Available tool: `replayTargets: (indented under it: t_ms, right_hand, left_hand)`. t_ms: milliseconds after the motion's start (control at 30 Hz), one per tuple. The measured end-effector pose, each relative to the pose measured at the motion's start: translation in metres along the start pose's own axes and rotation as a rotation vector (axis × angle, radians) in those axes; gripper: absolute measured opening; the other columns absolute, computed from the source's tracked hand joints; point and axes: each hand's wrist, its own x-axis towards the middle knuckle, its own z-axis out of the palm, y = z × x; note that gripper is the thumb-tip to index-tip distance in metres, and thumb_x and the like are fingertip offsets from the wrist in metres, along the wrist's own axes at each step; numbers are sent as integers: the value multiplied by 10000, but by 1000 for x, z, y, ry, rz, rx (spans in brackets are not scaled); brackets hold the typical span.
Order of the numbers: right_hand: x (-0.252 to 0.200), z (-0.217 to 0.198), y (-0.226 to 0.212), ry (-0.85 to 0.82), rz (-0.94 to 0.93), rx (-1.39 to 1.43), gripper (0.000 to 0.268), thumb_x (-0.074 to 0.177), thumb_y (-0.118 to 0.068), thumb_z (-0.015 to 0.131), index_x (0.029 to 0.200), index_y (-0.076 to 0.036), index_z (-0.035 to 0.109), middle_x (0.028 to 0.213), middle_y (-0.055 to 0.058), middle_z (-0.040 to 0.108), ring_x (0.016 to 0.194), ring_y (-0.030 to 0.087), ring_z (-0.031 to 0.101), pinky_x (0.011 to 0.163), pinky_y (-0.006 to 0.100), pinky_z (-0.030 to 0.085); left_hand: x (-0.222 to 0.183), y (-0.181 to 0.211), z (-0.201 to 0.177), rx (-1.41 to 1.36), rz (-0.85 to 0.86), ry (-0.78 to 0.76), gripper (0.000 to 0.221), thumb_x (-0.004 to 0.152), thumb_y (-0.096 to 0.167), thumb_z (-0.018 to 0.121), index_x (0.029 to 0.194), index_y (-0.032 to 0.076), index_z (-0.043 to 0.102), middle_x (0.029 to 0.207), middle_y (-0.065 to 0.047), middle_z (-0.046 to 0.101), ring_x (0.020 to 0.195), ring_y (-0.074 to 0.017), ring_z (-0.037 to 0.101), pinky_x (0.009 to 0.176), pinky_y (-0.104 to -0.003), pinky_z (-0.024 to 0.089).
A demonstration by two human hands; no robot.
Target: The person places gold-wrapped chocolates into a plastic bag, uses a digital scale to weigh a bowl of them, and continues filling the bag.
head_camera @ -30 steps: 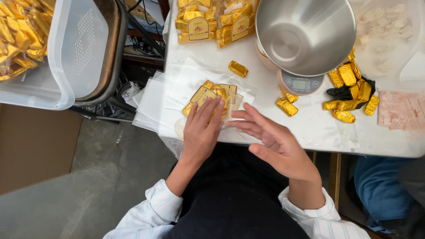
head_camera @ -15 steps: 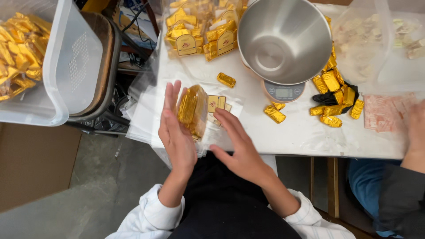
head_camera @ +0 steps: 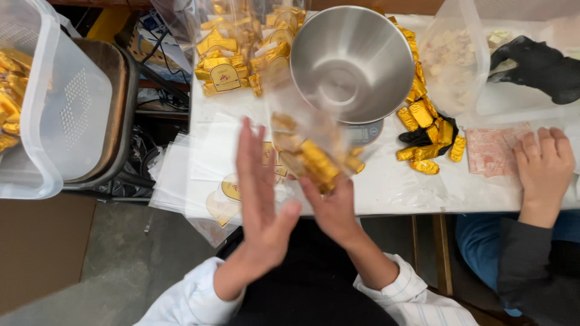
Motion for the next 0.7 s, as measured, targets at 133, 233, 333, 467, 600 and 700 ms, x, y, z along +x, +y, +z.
replayTargets:
  t_ms: [133, 233, 333, 467, 600, 700]
  right_hand:
    - [39, -56, 7, 124, 150, 51, 539, 796, -126, 881, 1269, 2, 657, 1062, 158, 757, 952, 216, 736, 856, 398, 623]
    - [90, -78, -49, -35, 134, -127, 605, 881, -413, 711, 1327, -41, 542, 1276, 111, 678, 1182, 271, 692, 936, 353, 639]
    - [134, -92, -36, -72, -24, -42, 338, 920, -118, 822, 1180, -56, 616, 1032, 23, 665, 983, 95, 634, 826, 283, 566]
    - [169, -105, -2, -180, 4, -73, 462, 890, -52, 812, 1313, -57, 625, 1191, 84, 709, 1086, 161, 664, 932, 345, 561]
    - [183, -107, 7, -208, 40, -372, 358, 845, -87, 842, 1187, -56, 742, 1047, 147, 758, 999, 214, 696, 859, 374, 548]
    - [182, -98, -2, -158, 87, -379, 322, 827, -71, 829, 1141, -55, 764, 1023, 143, 772, 988, 220, 723, 907, 363, 552]
  left_hand:
    - [52, -16, -11, 179, 18, 105, 948, 992, 133, 735, 1669, 113, 72, 1725, -130, 94, 1603, -389, 157, 1297, -606, 178]
    - [94, -46, -9, 338, -104, -103, 620, 1053, 225, 629, 1563, 185, 279, 1541, -107, 544, 1430, -251, 539, 1189, -449, 434]
    - [125, -94, 1, 211, -45, -107, 328, 1002, 103, 686, 1327, 92, 642, 1124, -105, 750, 1037, -223, 752, 910, -341, 587]
    - [140, -115, 9, 528, -103, -80, 147, 948, 220, 737, 1091, 230, 771, 969, 37, 780, 941, -152, 758, 888, -315, 540]
    - [141, -127, 5, 902, -84, -77, 73, 966, 315, 718, 1025, 350, 741, 991, 208, 743, 1008, -25, 675, 1059, -348, 307]
    - [141, -114, 5, 912, -57, -113, 69, 981, 213, 713, 1034, 245, 743, 985, 106, 741, 1090, -136, 617, 1080, -457, 241]
